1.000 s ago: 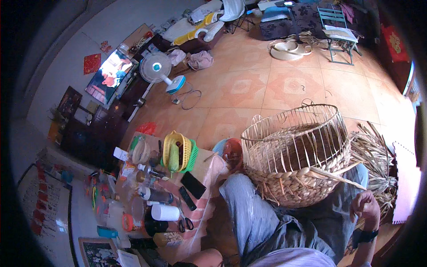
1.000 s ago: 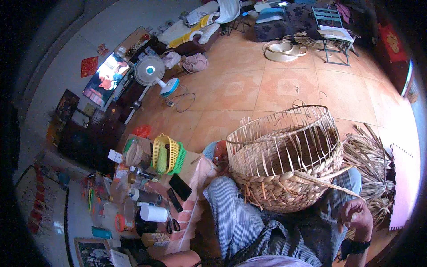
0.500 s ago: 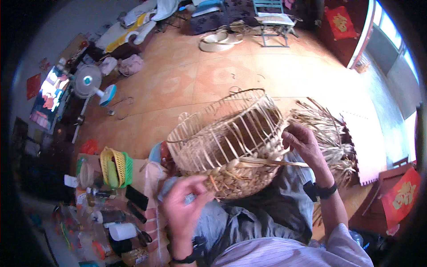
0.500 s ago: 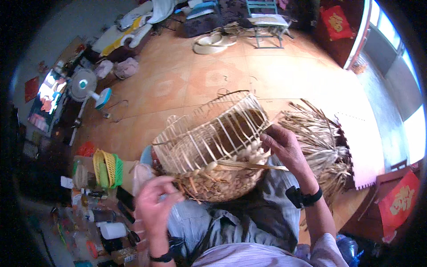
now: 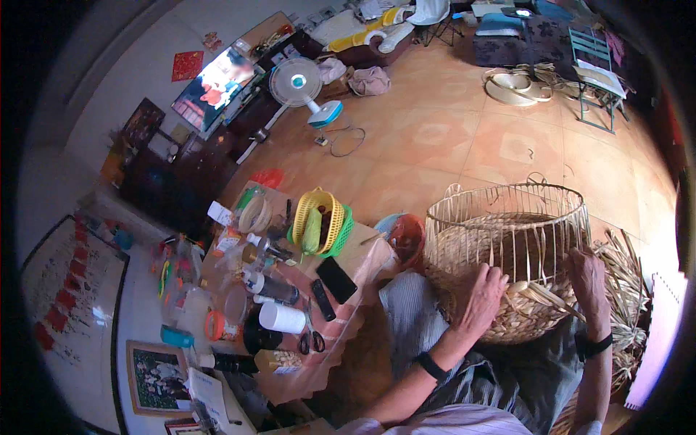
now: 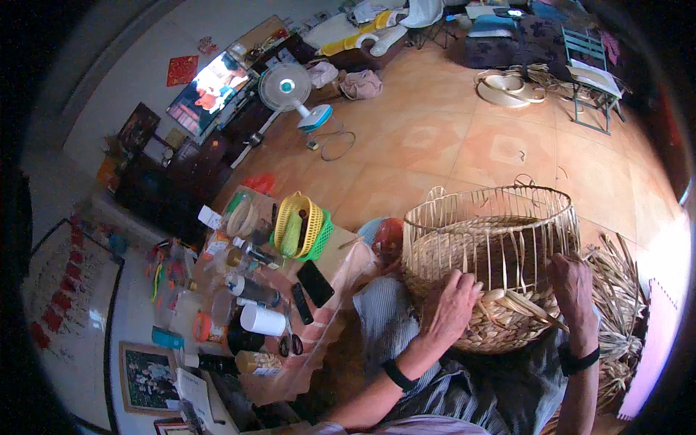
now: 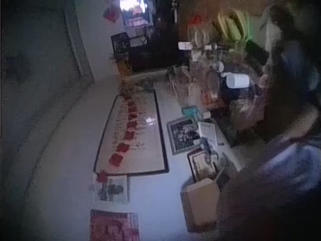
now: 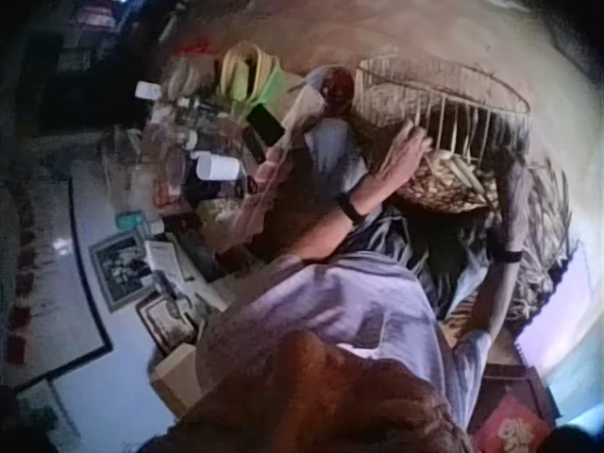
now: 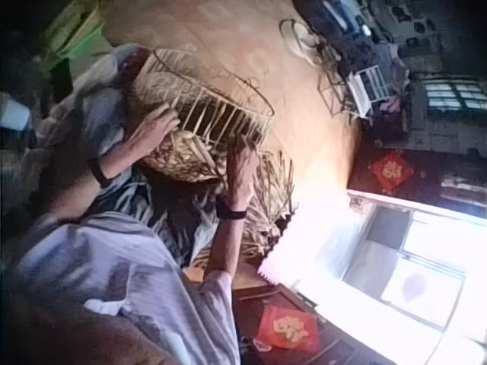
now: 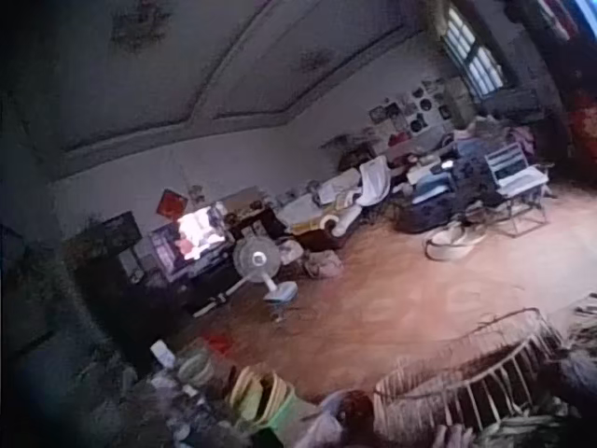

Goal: The recorder is weaving the outer layer of a large bamboo or wicker basket by threading long strips through the vertical ribs.

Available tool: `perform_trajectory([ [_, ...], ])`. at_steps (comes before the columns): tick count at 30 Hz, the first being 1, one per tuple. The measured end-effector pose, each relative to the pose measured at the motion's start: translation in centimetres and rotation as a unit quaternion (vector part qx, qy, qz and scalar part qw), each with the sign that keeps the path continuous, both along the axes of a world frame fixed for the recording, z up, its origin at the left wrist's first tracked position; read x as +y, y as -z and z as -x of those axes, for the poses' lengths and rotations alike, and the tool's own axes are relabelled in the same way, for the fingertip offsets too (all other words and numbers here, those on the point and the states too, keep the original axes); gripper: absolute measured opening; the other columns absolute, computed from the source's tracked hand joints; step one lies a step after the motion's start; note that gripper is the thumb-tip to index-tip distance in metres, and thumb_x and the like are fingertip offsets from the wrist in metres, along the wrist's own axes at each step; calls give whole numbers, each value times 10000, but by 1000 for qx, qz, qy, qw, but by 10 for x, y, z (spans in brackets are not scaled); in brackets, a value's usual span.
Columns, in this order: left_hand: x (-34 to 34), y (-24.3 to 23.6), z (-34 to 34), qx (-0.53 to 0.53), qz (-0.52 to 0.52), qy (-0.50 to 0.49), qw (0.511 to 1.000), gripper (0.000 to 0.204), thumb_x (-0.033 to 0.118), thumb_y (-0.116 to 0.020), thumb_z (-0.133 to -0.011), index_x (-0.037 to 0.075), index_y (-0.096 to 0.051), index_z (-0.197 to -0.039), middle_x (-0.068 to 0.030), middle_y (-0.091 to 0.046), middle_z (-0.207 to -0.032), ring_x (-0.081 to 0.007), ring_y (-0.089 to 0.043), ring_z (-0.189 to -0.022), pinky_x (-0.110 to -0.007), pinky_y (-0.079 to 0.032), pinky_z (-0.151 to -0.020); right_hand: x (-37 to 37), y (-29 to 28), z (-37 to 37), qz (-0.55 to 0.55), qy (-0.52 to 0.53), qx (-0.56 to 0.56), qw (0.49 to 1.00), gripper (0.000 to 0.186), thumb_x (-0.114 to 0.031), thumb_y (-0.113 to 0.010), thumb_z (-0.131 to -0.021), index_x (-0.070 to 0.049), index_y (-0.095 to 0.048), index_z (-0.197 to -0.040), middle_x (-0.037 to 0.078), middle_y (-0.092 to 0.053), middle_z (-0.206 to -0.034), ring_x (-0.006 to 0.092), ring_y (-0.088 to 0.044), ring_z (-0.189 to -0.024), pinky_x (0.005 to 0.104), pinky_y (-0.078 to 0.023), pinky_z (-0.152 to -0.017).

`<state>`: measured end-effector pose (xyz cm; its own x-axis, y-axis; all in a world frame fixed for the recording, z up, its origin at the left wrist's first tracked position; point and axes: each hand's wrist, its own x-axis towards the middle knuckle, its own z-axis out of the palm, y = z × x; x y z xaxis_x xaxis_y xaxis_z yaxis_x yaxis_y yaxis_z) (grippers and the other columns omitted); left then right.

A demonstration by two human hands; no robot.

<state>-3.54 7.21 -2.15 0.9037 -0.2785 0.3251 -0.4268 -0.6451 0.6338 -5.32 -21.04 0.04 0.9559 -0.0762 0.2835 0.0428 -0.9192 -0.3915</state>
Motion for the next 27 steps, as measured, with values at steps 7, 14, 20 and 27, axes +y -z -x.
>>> perform_trajectory([
  [7,-4,11,-5,-73,32,13,997,262,209,-636,-1037,32,-623,-845,-158,-619,-846,-389,-610,-872,-504,-462,-831,-23,41,-9,-32,1,-34,999,178,-108,-681,-896,-7,-584,-786,215,-592,-760,427,-605,-727,524,-467,-661],
  [14,-3,20,-17,-138,100,-28,985,342,164,-640,-1024,25,-599,-714,-154,-611,-754,-374,-605,-779,-495,-479,-751,-9,49,-16,-62,52,-90,993,257,-108,-747,-865,8,-576,-712,208,-552,-702,417,-581,-676,507,-444,-618],
  [20,30,3,-51,-136,106,-31,985,332,161,-610,-1043,12,-648,-749,-183,-665,-799,-390,-649,-816,-489,-515,-807,37,4,-21,-49,50,-140,988,320,-142,-797,-869,-5,-573,-685,184,-537,-652,401,-554,-627,493,-433,-595],
  [27,35,21,-51,-111,66,-21,991,329,201,-590,-1056,0,-657,-805,-215,-662,-823,-430,-648,-830,-511,-513,-809,50,9,-15,-42,63,-144,987,331,-127,-787,-880,-18,-543,-685,176,-555,-671,392,-545,-651,509,-433,-639],
])
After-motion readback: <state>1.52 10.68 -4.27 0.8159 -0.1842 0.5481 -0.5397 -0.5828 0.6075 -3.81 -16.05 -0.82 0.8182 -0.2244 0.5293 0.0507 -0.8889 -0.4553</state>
